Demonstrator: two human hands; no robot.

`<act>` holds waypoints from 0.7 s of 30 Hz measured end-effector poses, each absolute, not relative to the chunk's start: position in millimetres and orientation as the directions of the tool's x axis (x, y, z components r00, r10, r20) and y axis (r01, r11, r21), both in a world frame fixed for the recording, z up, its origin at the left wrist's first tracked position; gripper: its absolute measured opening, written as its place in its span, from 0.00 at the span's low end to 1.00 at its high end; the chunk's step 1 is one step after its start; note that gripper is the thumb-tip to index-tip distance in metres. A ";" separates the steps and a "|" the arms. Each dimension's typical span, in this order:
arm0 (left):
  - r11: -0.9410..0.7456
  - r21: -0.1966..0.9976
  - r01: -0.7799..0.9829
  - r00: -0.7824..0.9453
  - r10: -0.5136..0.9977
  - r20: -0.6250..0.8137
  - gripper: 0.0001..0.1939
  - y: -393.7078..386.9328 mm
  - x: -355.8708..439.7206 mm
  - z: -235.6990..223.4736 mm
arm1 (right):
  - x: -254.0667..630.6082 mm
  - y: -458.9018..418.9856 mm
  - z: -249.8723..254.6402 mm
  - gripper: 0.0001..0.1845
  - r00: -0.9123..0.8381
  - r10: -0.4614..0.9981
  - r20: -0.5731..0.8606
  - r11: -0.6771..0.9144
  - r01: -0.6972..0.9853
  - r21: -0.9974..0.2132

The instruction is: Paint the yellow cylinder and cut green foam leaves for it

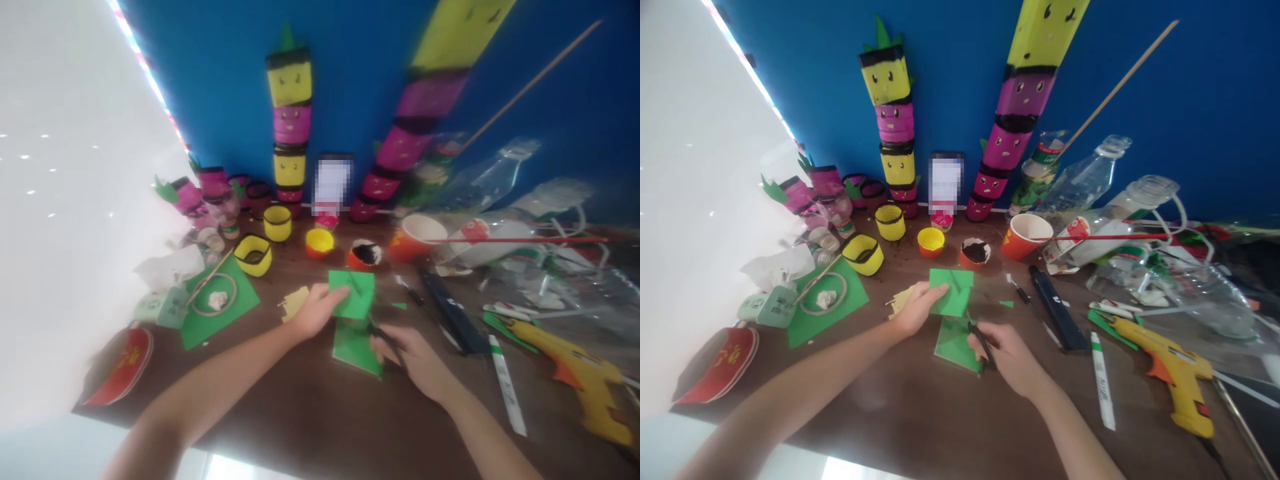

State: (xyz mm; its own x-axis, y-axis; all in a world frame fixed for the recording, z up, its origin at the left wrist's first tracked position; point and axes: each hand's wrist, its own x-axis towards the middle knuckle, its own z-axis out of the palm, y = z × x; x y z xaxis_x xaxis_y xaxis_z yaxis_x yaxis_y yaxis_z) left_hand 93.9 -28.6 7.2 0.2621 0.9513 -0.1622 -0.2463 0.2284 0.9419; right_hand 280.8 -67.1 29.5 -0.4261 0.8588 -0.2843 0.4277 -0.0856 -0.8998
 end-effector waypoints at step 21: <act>0.151 0.933 -0.328 0.176 0.980 -0.097 0.17 -24.6 93.2 2.4 | 282.9 -65.6 27.8 0.25 -0.442 0.850 -0.286 -0.051 0.471 -0.881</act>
